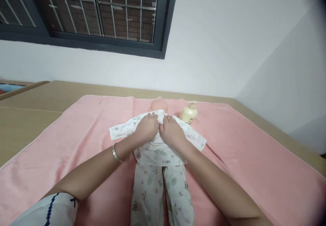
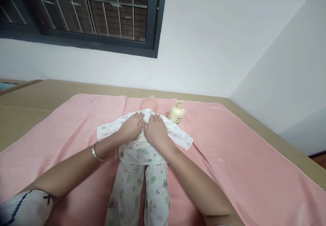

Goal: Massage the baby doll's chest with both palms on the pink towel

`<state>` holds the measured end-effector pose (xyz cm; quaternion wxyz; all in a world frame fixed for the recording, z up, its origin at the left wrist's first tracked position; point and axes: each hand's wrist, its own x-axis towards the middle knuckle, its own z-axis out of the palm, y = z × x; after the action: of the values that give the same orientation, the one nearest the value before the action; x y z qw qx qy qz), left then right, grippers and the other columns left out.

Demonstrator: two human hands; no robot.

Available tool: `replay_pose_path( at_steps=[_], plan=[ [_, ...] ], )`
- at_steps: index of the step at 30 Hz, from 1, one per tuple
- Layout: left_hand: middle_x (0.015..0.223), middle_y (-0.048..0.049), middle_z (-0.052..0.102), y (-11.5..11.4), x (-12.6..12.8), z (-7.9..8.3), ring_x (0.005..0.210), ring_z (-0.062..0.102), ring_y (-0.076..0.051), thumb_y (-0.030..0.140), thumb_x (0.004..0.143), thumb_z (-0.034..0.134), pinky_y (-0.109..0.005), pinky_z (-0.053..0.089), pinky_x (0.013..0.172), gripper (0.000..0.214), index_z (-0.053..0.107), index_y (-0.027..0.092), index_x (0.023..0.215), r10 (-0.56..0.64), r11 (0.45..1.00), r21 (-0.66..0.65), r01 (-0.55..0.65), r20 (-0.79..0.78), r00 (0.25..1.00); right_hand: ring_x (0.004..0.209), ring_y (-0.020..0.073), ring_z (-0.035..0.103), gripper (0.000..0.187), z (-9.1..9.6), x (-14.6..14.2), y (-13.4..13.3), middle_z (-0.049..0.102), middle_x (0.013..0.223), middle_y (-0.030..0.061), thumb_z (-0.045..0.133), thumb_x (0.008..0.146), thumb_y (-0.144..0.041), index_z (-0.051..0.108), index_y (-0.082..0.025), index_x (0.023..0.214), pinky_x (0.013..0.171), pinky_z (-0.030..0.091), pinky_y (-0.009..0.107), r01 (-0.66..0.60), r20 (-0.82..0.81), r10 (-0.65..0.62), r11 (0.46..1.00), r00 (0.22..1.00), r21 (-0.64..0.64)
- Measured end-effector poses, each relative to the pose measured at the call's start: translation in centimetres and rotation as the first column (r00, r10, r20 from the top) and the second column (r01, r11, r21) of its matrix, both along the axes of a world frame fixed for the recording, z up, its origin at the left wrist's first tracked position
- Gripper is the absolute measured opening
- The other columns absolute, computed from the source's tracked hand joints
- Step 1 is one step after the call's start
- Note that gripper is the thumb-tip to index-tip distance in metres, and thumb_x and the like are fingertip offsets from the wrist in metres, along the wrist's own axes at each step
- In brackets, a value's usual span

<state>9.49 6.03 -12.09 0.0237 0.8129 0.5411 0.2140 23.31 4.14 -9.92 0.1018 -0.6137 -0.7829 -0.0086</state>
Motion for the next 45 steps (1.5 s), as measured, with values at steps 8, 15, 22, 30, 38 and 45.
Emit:
replay_pose_path(
  at_steps=[8,15,22,30,38,45],
  plan=[
    [0.15,-0.0238,0.044,-0.6,0.9,-0.8,0.143,0.038,-0.036,0.027,0.101,0.027,-0.05,0.033,0.115,0.054,0.043,0.0,0.145,0.1,0.994,0.045,-0.097,-0.069,0.993,0.146,0.0286,0.033,0.057,0.1,1.5,2.3,0.04,0.154,0.0211,0.025,0.104,-0.036,0.042,-0.002,0.146,0.12,0.026,0.039,-0.057,-0.187,0.047,0.997,0.981,-0.052],
    [0.142,-0.0193,0.055,0.3,0.3,-0.2,0.137,0.047,-0.032,0.023,0.098,0.033,-0.046,0.034,0.116,0.046,0.057,0.005,0.132,0.043,0.999,0.026,-0.043,-0.02,0.999,0.142,0.0322,0.04,0.053,0.0,0.2,0.8,0.046,0.148,0.0242,0.029,0.101,-0.027,0.045,0.003,0.142,0.117,0.028,0.04,0.0,-0.042,0.0,1.0,0.999,0.006],
    [0.146,-0.0179,0.052,0.0,1.0,-1.4,0.14,0.042,-0.031,0.024,0.099,0.03,-0.046,0.03,0.12,0.05,0.05,0.002,0.14,0.121,0.988,0.086,-0.126,0.052,0.991,0.102,0.0268,0.065,0.042,1.4,0.7,0.9,0.07,0.109,0.0136,0.029,0.101,-0.035,0.065,-0.015,0.105,0.087,0.046,0.035,0.051,-0.093,-0.053,0.998,0.994,-0.024],
    [0.137,-0.0198,0.059,-0.3,0.6,-0.2,0.133,0.05,-0.029,0.025,0.099,0.029,-0.043,0.034,0.117,0.046,0.057,0.004,0.128,0.014,0.997,0.071,-0.016,0.037,0.999,0.13,0.0297,0.05,0.045,0.1,0.7,1.2,0.058,0.137,0.0215,0.029,0.101,-0.026,0.056,-0.003,0.129,0.111,0.032,0.037,-0.031,-0.021,0.033,0.997,0.999,0.071],
    [0.136,-0.0161,0.058,1.6,-0.1,-1.5,0.13,0.05,-0.03,0.032,0.101,0.028,-0.048,0.037,0.111,0.044,0.052,0.01,0.132,0.091,0.993,0.066,-0.099,0.12,0.989,0.137,0.027,0.045,0.046,-0.1,0.9,1.6,0.055,0.142,0.0163,0.03,0.103,-0.035,0.059,-0.01,0.129,0.115,0.031,0.037,-0.039,-0.137,0.045,0.998,0.99,0.047],
    [0.143,-0.0183,0.053,0.5,0.7,-2.1,0.138,0.042,-0.032,0.033,0.102,0.028,-0.049,0.033,0.116,0.05,0.048,0.006,0.138,0.134,0.986,0.092,-0.142,0.092,0.987,0.146,0.0305,0.032,0.057,-2.1,2.1,4.0,0.041,0.153,0.0195,0.029,0.102,-0.038,0.045,-0.004,0.144,0.121,0.02,0.046,-0.034,-0.236,0.045,0.998,0.971,0.052]
  ],
)
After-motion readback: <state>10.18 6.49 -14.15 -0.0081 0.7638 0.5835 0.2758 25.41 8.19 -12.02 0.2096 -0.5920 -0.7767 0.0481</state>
